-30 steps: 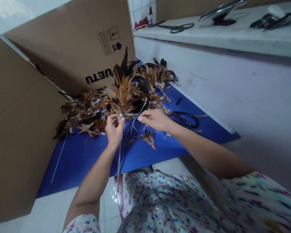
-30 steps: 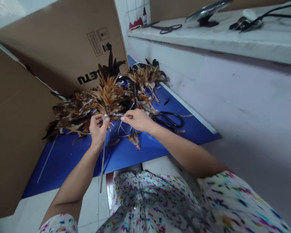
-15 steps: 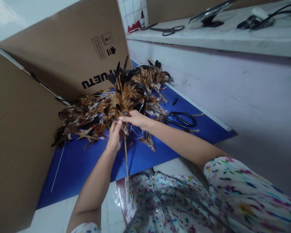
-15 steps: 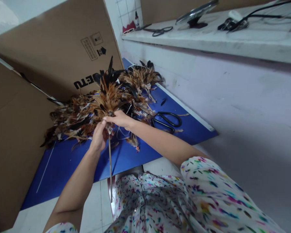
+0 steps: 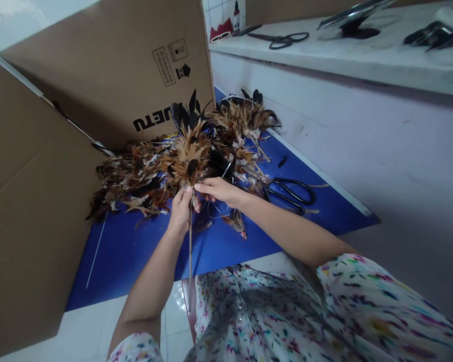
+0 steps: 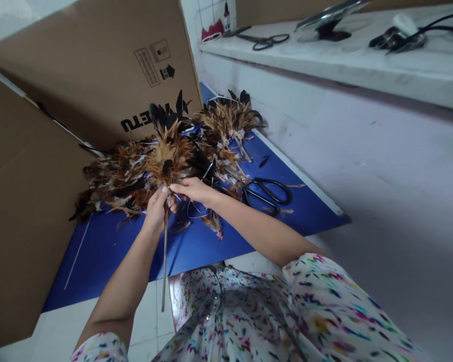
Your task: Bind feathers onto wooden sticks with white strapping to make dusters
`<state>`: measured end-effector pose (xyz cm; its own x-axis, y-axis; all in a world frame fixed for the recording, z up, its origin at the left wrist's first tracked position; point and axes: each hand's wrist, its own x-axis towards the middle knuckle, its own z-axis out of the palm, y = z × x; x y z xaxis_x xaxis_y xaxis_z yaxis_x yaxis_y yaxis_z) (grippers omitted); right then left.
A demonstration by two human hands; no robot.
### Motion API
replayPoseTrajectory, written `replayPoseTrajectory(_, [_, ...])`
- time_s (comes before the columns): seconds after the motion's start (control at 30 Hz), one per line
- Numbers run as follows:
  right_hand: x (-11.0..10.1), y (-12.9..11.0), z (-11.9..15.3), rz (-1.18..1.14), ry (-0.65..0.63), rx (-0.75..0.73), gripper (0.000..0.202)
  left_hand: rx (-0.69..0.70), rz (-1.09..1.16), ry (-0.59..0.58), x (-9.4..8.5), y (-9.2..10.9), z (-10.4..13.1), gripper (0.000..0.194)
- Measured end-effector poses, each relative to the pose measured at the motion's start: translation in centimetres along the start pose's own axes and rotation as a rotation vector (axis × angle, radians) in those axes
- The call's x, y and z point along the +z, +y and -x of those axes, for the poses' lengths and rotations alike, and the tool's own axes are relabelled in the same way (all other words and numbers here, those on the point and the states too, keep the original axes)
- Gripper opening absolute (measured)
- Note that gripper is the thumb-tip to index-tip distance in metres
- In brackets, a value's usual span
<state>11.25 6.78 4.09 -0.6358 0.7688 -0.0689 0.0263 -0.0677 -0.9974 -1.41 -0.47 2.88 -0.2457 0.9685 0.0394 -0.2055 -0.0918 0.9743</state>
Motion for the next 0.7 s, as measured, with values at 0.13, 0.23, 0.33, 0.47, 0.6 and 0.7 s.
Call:
replayPoseTrajectory(0.13, [1.2, 1.0, 1.1, 0.134, -0.108, 0.039, 0.03, 0.218, -0.236, 0.203, -0.8, -0.7, -0.5, 0.034])
replayPoseTrajectory(0.23, [2.8, 2.0, 1.7, 0.103, -0.234, 0.103, 0.016, 0.275, -0.318, 0.281, -1.2, -0.7, -0.7, 0.031])
replayPoseTrajectory(0.33, [4.2, 2.8, 2.0, -0.01, -0.29, 0.13, 0.015, 0.278, -0.379, 0.305, -1.3, -0.5, -0.6, 0.029])
replayPoseTrajectory(0.47, [5.0, 3.3, 2.0, -0.084, -0.278, 0.111, 0.015, 0.234, -0.318, 0.309, -1.0, -0.2, -0.4, 0.028])
replayPoseTrajectory(0.6, [5.0, 3.4, 2.0, -0.085, -0.276, 0.101, 0.014, 0.031, -0.019, 0.25, -1.0, 0.1, -0.5, 0.029])
replayPoseTrajectory(0.7, [5.0, 3.2, 2.2, -0.039, -0.308, 0.097, 0.015, -0.217, 0.22, 0.116, -1.5, 0.4, -0.7, 0.035])
